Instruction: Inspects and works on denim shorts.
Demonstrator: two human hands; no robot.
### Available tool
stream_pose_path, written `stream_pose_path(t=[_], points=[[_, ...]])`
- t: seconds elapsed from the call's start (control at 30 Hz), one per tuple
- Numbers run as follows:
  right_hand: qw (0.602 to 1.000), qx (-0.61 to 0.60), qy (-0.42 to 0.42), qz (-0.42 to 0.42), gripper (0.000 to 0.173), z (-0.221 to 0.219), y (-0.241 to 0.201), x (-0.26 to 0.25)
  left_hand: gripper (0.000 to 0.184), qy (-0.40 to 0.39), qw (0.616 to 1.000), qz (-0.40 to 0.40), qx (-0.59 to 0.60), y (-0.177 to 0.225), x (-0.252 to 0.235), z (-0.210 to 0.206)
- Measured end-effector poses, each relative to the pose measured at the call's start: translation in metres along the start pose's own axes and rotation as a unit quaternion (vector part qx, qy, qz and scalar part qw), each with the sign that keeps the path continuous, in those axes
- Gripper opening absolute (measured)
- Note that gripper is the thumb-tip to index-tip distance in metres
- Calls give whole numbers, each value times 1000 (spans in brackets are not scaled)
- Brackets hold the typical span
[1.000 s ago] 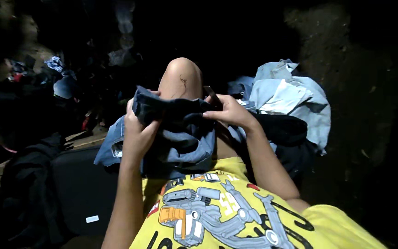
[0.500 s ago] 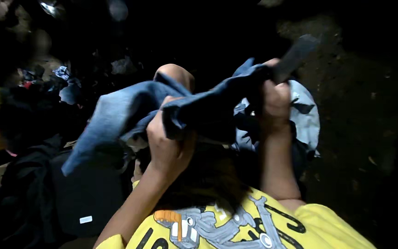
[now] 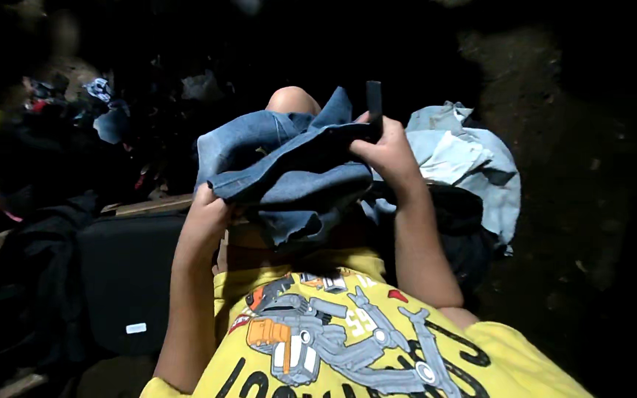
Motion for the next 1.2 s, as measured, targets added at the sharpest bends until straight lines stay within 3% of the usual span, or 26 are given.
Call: stream_pose_path(t=[0.07,0.23,0.3,0.4,0.5,0.57,0.7,0.8,0.9,1.03,1.13,1.2], points=[[997,29,-57,-46,22,-12,15,-5,31,1,998,58,10,-12,-2,5],[983,59,-155,-80,20,-40,30,20,26,-34,998,60,10,-32,12,13],[978,39,-181,-96,21,-44,38,25,25,-33,999,2,-1,-34,13,16],[984,21,-163,-69,47,-16,36,24,23,-26,986,-142,-79,-16,14,16],[998,-5,-64,-19,48,28,2,26,29,-40,950,-276,-140,11,18,9],[997,-32,-39,54,48,36,-37,31,29,-32,925,-334,-177,23,20,4],[974,21,-160,162,54,-3,-87,58,25,-13,898,-383,-218,33,24,-4],[956,118,-193,186,56,-35,-88,70,22,0,889,-402,-221,31,27,-5],[955,137,-191,181,46,-50,-75,73,21,15,885,-404,-231,26,27,-2],[981,81,-88,153,34,-45,-57,66,18,21,880,-404,-249,18,28,2],[992,-73,-78,69,37,-37,-42,61,18,17,870,-408,-274,12,27,5],[978,-189,-93,5,37,-39,-37,64,20,-12,876,-395,-278,11,26,9]])
Point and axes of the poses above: each hand's wrist, its own x-axis away from the middle knuckle, its own z-axis out of the back of the hand, y = z × x, the point moved 6 cm from there along -x, towards the middle knuckle
